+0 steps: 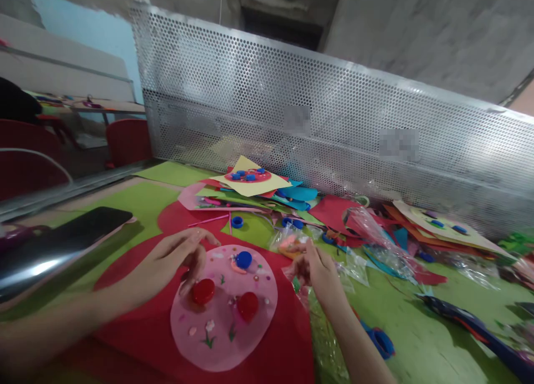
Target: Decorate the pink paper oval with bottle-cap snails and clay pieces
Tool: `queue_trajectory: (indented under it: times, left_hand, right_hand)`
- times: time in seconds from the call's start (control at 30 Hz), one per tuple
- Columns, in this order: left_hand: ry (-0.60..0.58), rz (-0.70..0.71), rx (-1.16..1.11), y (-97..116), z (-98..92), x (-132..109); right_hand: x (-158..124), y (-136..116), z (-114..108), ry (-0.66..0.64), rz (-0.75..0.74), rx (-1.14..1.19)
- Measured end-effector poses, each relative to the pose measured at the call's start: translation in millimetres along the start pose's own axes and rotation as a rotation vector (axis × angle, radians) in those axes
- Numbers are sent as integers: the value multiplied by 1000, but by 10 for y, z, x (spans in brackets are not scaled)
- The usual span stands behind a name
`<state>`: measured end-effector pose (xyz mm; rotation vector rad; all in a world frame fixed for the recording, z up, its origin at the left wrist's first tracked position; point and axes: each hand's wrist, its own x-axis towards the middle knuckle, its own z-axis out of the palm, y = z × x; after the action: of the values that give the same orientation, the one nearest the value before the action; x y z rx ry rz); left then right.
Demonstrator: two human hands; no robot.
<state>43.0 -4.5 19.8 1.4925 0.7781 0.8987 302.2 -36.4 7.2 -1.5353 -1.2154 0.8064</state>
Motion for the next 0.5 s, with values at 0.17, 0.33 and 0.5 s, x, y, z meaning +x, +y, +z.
queue_trajectory:
  times: [0.17,0.33,0.5]
  left_hand:
    - [48,32,61,1,-93,74]
    - [58,56,141,-25,-205,145]
    - [14,32,228,-94,-259,177]
  right_hand:
    - [122,109,-136,40,-56,-197]
    - [121,168,-247,34,-162,-498]
    - [135,299,-273,-7,-267,-710]
